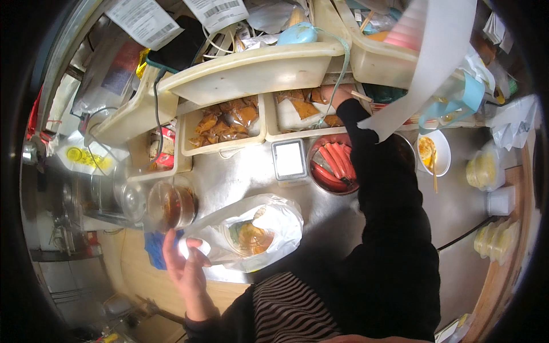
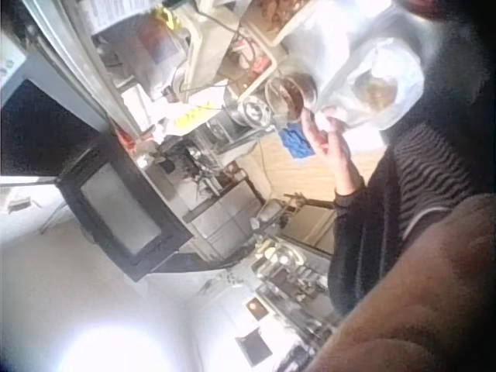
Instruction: The person assembles a noodle bowl by placing noodles in a container, adding shredded vegetables, a fried egg, and sauce packets. They then place the bowl into a plastic bag and attach a receipt.
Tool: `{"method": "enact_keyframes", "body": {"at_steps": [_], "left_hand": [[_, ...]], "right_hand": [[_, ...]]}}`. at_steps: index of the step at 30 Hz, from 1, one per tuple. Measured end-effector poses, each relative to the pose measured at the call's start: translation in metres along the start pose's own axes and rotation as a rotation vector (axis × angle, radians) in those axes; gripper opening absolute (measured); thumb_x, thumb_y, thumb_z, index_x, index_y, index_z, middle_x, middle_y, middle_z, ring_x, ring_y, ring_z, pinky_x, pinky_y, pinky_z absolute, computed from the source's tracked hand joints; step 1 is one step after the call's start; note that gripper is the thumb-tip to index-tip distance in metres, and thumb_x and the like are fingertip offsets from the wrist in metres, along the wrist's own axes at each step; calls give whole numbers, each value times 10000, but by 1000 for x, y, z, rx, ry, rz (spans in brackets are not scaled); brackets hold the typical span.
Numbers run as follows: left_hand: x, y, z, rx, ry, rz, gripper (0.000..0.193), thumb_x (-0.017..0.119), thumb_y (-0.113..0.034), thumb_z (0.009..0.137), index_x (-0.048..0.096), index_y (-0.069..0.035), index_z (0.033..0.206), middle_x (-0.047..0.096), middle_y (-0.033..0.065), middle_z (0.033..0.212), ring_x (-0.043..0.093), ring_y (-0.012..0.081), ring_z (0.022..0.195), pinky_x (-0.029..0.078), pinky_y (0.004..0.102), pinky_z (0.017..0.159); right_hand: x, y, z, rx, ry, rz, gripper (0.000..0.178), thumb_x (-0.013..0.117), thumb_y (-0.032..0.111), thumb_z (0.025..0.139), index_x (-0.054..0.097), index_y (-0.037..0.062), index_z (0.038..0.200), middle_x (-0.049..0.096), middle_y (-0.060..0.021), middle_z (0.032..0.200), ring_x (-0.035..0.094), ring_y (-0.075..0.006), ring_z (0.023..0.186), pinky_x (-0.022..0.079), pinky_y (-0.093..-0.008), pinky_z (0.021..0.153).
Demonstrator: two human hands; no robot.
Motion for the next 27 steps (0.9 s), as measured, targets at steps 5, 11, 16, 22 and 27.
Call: {"method": "enact_keyframes", "body": {"at_steps": [5,11,16,22,27], "left_hand": [[-1,5,9,-2,49,-74,661,599,-18,850,303,-34,1441,538,194,1202,539,108,582,463,208,479],[5,1,12,-42,156,-159,695,497,44,819,255,-37,1465,464,240,1328,512,87,546,446,201,451],[-17,6,10,-131,260,-284,838,450,119,719,204,-91,1492,400,267,1398,512,112,540,447,216,447],[-28,11,6,-130,373,-395,891,429,144,673,206,-115,1495,361,267,1431,506,102,548,428,200,410],[-40,13,6,-115,347,-471,924,422,144,657,192,-144,1505,347,264,1444,508,100,552,441,203,402]], "right_hand": [[-69,-21,-54,-13,36,-48,173,587,207,804,687,67,782,679,-150,794,668,-346,739,536,-446,654],[-172,-41,-175,122,87,6,180,615,218,791,637,53,723,637,-177,731,631,-371,717,502,-466,624],[-244,23,-243,250,60,705,62,631,64,858,673,22,841,657,-47,719,618,-193,664,468,-303,597],[-251,177,-246,109,66,2051,98,584,18,861,642,26,939,619,8,729,554,-74,613,430,-207,576],[-178,273,-257,27,358,1488,58,601,41,838,619,37,892,548,-27,659,525,-130,589,416,-277,542]]}}
Point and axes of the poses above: each hand's wrist, its own z-axis towards the middle knuckle, its own x-axis out of the palm, y = z × x, the point moved 5 cm from there along z, towards the middle knuckle
